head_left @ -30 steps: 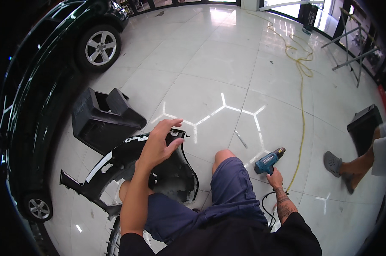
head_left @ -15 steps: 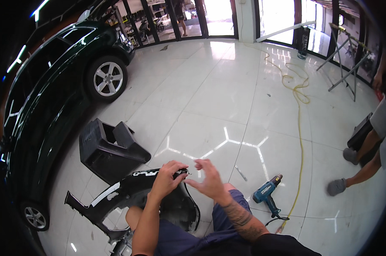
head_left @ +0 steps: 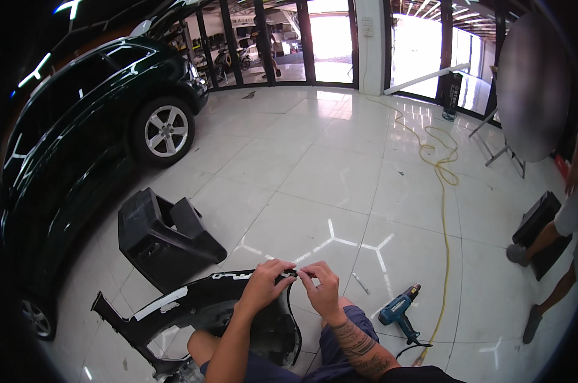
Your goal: The person uses a heat gun to soften a car bumper and then uses a scraper to remove material from its surface. The person sits on the floor while performing the task.
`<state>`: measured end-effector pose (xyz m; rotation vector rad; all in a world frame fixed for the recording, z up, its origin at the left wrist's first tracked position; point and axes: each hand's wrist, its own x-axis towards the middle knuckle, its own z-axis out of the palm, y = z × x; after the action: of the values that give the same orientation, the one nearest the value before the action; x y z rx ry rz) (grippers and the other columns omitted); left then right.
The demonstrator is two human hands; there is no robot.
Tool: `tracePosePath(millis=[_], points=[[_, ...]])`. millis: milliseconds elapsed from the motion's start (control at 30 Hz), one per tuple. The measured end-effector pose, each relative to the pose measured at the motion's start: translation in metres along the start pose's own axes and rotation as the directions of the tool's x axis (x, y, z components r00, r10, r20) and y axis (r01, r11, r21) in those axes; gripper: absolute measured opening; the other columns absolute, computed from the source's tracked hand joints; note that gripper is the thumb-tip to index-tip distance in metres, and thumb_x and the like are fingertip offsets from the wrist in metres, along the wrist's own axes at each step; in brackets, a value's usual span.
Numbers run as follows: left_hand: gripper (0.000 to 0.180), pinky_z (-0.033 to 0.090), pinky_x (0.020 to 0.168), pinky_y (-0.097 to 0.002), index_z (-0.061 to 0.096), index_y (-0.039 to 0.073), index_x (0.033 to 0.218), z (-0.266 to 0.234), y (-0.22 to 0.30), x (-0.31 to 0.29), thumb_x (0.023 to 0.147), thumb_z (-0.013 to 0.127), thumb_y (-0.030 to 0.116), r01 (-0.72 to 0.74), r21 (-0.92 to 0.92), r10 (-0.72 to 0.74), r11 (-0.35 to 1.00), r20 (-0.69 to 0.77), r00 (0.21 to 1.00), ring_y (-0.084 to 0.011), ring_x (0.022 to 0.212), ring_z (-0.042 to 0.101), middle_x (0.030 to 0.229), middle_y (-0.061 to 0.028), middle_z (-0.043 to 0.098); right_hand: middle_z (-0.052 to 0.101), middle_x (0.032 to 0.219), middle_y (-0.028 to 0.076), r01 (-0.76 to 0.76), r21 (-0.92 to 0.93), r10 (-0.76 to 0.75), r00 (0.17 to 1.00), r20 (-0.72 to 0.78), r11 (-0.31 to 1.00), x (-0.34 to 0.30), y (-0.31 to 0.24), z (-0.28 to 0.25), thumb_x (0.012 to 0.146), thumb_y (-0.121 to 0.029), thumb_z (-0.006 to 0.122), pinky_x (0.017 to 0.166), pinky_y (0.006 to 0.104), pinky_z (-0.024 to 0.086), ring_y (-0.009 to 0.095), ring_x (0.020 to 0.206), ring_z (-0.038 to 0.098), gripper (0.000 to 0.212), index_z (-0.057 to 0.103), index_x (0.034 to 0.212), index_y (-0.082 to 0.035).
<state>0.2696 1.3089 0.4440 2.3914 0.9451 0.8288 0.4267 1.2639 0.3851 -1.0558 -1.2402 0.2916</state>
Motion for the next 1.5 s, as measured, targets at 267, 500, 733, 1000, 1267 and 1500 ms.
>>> tracePosePath(millis=[267, 500, 733, 1000, 1267, 1500], points=[[0.018, 0.049, 0.079, -0.0398, 0.072, 0.006, 0.096, 0.01, -0.008, -0.001, 0.082, 0.075, 0.016, -0.036, 0.018, 0.038, 0.999, -0.138, 0.99, -0.0309, 0.085, 0.065, 0.092, -0.0109, 0.07, 0.065, 0.08, 0.009, -0.082, 0.042, 0.08, 0.996, 0.044, 0.996, -0.001, 0.001, -0.004, 0.081, -0.002, 0.077, 0.063, 0.0267, 0.051, 0.016, 0.069, 0.063, 0.011, 0.069, 0.087, 0.001], [0.008, 0.048, 0.068, -0.0395, 0.07, 0.001, 0.088, 0.015, -0.001, 0.006, 0.083, 0.07, 0.008, 0.011, -0.061, -0.02, 0.998, -0.154, 0.988, -0.0313, 0.076, 0.064, 0.083, -0.0147, 0.067, 0.063, 0.086, 0.01, -0.097, 0.126, 0.081, 0.989, 0.125, 0.987, -0.008, 0.015, -0.008, 0.086, -0.002, 0.072, 0.066, 0.0287, 0.052, 0.017, 0.074, 0.064, 0.012, 0.065, 0.095, 0.002], [0.008, 0.047, 0.066, -0.0347, 0.068, -0.003, 0.088, 0.009, 0.023, 0.015, 0.083, 0.068, 0.004, 0.041, -0.067, -0.046, 0.997, -0.071, 0.996, -0.0275, 0.073, 0.064, 0.08, -0.0158, 0.066, 0.062, 0.084, 0.008, -0.135, 0.111, 0.12, 0.983, 0.137, 0.985, -0.007, 0.014, -0.019, 0.086, -0.001, 0.07, 0.065, 0.0272, 0.05, 0.015, 0.072, 0.062, 0.008, 0.064, 0.091, 0.001], [0.011, 0.049, 0.068, -0.0387, 0.067, -0.004, 0.091, 0.005, 0.003, 0.027, 0.089, 0.065, 0.007, 0.064, -0.115, -0.059, 0.991, 0.052, 0.997, -0.0346, 0.074, 0.064, 0.082, -0.0201, 0.066, 0.065, 0.084, 0.01, -0.014, 0.103, 0.007, 0.998, 0.07, 0.995, -0.009, 0.014, -0.015, 0.08, 0.007, 0.073, 0.064, 0.0266, 0.053, 0.017, 0.073, 0.065, 0.012, 0.068, 0.09, 0.001], [0.011, 0.05, 0.088, -0.0408, 0.063, -0.001, 0.095, 0.012, 0.009, -0.013, 0.089, 0.065, 0.008, 0.099, -0.108, -0.129, 0.989, -0.326, 0.936, -0.0341, 0.093, 0.066, 0.101, -0.0165, 0.068, 0.059, 0.076, 0.007, 0.241, -0.025, -0.239, 0.969, 0.055, 0.97, -0.014, 0.011, 0.0, 0.073, 0.006, 0.077, 0.054, 0.0272, 0.045, 0.015, 0.061, 0.055, 0.021, 0.064, 0.088, -0.001], [0.012, 0.042, 0.106, -0.05, 0.062, -0.001, 0.094, 0.017, 0.017, -0.013, 0.083, 0.064, 0.004, 0.063, 0.001, -0.061, 0.998, -0.267, 0.962, -0.0387, 0.11, 0.063, 0.11, -0.0184, 0.068, 0.057, 0.078, 0.006, 0.074, 0.043, -0.07, 0.993, -0.098, 0.996, -0.007, 0.004, 0.001, 0.071, 0.004, 0.079, 0.054, 0.0269, 0.043, 0.015, 0.062, 0.052, 0.029, 0.062, 0.093, -0.002]])
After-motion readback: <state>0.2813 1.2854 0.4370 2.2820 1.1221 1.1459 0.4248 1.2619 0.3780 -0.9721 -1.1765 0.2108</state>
